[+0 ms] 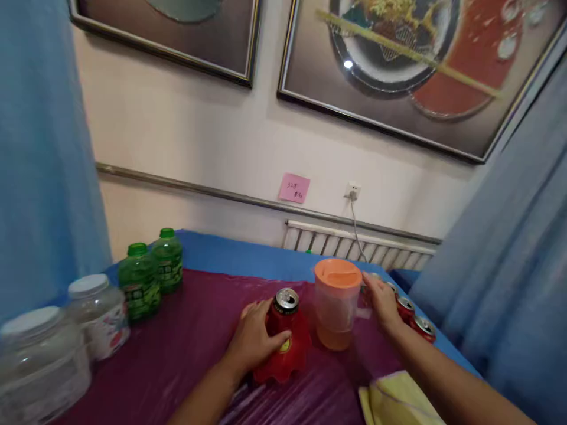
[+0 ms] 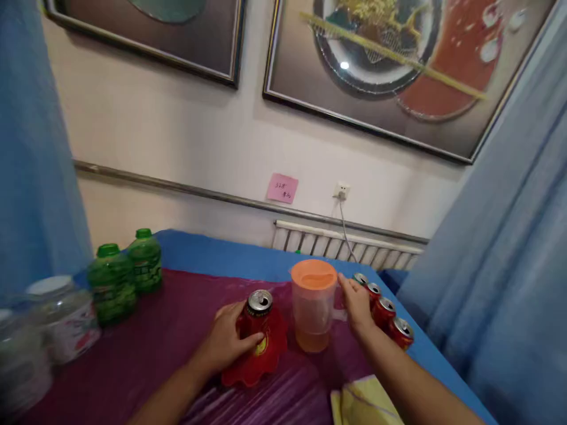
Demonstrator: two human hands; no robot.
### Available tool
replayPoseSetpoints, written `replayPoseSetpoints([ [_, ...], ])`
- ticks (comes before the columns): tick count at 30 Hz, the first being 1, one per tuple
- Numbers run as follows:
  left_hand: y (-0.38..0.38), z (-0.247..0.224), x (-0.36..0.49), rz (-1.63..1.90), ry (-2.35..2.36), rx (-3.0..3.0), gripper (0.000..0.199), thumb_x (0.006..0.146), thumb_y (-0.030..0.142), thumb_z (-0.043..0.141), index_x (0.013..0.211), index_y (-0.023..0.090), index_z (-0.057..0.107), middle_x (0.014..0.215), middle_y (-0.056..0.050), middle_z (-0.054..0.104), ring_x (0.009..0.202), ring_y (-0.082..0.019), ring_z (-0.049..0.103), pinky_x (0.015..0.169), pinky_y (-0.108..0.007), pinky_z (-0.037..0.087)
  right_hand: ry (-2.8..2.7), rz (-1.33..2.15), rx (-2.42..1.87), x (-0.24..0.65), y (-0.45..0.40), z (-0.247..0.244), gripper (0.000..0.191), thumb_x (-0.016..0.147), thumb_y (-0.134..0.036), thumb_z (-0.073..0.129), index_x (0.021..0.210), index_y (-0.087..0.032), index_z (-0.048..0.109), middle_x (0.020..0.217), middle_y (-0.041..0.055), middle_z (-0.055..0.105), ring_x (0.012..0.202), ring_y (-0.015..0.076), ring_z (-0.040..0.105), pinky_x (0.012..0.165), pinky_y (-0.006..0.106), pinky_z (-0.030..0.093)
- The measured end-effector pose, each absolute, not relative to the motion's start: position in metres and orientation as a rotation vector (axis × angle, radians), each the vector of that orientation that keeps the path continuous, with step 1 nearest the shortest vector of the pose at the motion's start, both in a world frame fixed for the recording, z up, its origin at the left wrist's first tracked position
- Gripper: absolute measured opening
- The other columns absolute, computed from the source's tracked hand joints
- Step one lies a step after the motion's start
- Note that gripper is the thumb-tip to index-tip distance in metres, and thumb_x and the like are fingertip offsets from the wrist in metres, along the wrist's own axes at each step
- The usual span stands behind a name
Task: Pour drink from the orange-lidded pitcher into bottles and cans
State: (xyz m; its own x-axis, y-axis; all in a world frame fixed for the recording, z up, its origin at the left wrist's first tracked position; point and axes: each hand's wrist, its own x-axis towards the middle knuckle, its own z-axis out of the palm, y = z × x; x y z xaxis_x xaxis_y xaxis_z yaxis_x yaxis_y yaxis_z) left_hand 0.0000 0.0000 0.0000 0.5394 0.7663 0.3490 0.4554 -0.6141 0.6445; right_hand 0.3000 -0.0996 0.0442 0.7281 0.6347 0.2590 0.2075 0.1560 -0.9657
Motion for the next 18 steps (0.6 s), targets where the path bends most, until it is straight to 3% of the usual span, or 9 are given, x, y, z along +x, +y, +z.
replayPoseSetpoints([
  [8,0.002,0.000,-0.002,0.856,0.944,2.354,0.061,0.069,0.034,0.077,0.126,0.022,0.059,0.127,-0.010,0.069,0.119,-0.033,0.060,0.107,-0.051,0.037,-0.613,0.436,-1.272,0.308,-0.107,0.012,0.055,0.070,-0.068,0.071,0.061,-0.024,0.039,0.050,-0.0105,0.030,0.046,0.0086,0.026,0.045,0.024,0.023],
  [18,-0.003,0.006,0.000,0.856,0.928,2.432,0.059,0.068,0.030,0.075,0.125,0.025,0.061,0.123,-0.008,0.071,0.115,-0.033,0.062,0.107,-0.056,0.040,-0.672,0.378,-1.321,0.305,-0.126,0.013,0.054,0.075,-0.072,0.064,0.060,-0.022,0.049,0.054,-0.0045,0.046,0.052,0.0134,0.041,0.050,0.027,0.035],
])
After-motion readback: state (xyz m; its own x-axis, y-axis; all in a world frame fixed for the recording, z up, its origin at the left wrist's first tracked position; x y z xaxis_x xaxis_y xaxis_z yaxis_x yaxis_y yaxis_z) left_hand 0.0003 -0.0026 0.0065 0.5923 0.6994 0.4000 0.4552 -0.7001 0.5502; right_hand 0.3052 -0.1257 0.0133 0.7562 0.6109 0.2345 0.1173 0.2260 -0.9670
